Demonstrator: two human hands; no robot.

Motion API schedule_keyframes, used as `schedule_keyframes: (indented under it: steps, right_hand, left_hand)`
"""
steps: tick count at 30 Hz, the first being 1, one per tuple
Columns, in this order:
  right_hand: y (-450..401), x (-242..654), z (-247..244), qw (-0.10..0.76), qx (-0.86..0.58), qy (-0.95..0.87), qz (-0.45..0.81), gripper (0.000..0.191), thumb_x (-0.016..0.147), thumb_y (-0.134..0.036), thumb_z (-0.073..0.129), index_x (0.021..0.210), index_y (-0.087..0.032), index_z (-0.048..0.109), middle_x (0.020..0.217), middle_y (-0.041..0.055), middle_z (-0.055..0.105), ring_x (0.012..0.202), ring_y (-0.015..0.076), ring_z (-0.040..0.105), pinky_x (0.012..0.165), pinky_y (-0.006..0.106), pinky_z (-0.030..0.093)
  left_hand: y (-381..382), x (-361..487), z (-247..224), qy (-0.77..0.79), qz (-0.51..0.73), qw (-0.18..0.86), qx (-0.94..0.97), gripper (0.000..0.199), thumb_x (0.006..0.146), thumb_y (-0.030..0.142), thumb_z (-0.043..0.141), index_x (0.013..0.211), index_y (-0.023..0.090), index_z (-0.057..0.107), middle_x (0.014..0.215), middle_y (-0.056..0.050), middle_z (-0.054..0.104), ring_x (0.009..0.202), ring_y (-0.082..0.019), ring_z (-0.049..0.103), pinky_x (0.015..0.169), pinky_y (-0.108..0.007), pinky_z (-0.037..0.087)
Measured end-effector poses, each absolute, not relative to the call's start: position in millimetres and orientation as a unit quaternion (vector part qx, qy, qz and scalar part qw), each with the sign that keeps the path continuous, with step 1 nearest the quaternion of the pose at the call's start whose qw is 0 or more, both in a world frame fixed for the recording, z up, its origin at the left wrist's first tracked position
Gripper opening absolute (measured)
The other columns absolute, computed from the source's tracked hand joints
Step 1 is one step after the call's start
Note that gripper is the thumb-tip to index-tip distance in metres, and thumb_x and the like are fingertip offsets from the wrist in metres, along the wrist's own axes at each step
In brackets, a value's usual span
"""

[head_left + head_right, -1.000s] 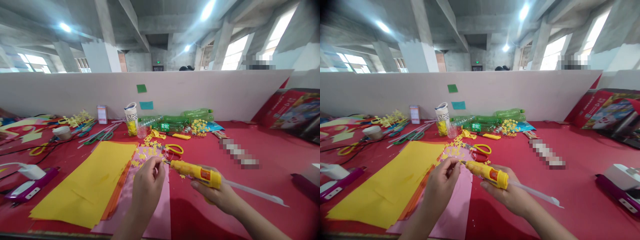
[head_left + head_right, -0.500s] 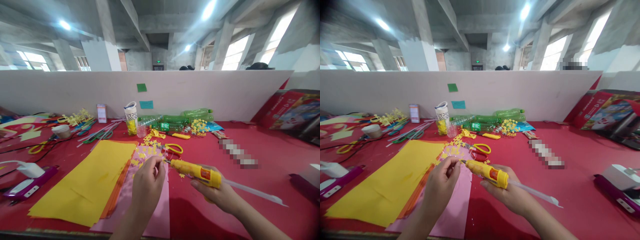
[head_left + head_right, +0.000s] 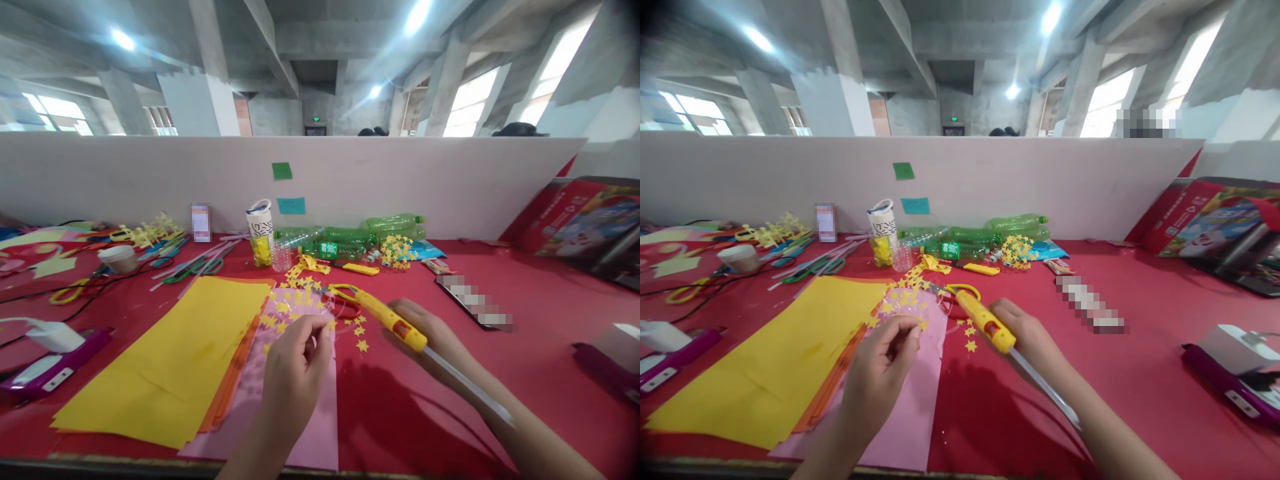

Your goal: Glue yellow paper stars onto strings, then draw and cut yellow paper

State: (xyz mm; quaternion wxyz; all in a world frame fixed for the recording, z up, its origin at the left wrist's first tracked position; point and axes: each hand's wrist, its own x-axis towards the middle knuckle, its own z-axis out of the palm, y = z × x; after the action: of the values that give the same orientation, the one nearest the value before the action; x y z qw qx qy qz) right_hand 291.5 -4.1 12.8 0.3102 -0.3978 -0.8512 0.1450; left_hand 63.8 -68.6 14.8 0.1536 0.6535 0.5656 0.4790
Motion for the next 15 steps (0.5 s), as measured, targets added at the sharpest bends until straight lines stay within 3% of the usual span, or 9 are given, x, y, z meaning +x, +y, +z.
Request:
schedule_keyframes:
  steps: [3,6,10,13,15]
  right_hand:
    - [29,311,-8,0.235,-0.459,-0.853,0.081,0.005,0.080,-0.015,0.053,0.084,-0.019,0.055,0.085,0.0061,0.055,0.072,0.0172,0.056,0.067,0.027,0.045]
    - [55,326,-32,0.184,-0.490,-0.848,0.082,0.024,0.068,-0.005,0.055,0.089,-0.014,0.057,0.091,0.0087,0.056,0.075,0.0174,0.058,0.071,0.027,0.047]
    - [66,334,-42,0.158,-0.507,-0.844,0.074,0.038,0.062,-0.003,0.057,0.098,-0.014,0.061,0.099,0.0103,0.059,0.087,0.0219,0.059,0.081,0.031,0.046]
    - [52,321,-23,0.192,-0.516,-0.834,0.035,0.041,0.070,-0.011,0.059,0.110,-0.017,0.058,0.114,0.0135,0.056,0.107,0.0302,0.051,0.091,0.043,0.041]
    - [33,301,-3,0.287,-0.466,-0.837,0.025,0.020,0.083,-0.018,0.054,0.102,-0.019,0.059,0.105,0.0113,0.060,0.101,0.0267,0.055,0.088,0.042,0.043]
  left_hand:
    - [-73,64,12,0.551,0.475,0.301,0.616,0.019,0.089,0.033,0.046,0.078,0.021,0.055,0.064,0.003,0.051,0.059,-0.012,0.049,0.055,-0.023,0.037]
    - [-75,62,10,0.528,0.464,0.393,0.593,0.019,0.087,0.032,0.048,0.073,0.020,0.053,0.064,0.003,0.049,0.062,-0.011,0.048,0.056,-0.022,0.036]
    - [-73,54,11,0.511,0.467,0.476,0.542,0.021,0.085,0.032,0.050,0.069,0.018,0.052,0.062,0.003,0.051,0.047,-0.007,0.037,0.045,-0.021,0.027]
    - [-70,50,14,0.487,0.474,0.538,0.499,0.021,0.084,0.031,0.049,0.069,0.017,0.051,0.062,0.003,0.054,0.041,-0.004,0.029,0.042,-0.021,0.019]
    - [-68,49,16,0.469,0.477,0.573,0.473,0.019,0.084,0.029,0.050,0.070,0.016,0.051,0.060,0.003,0.054,0.040,-0.003,0.029,0.042,-0.020,0.017]
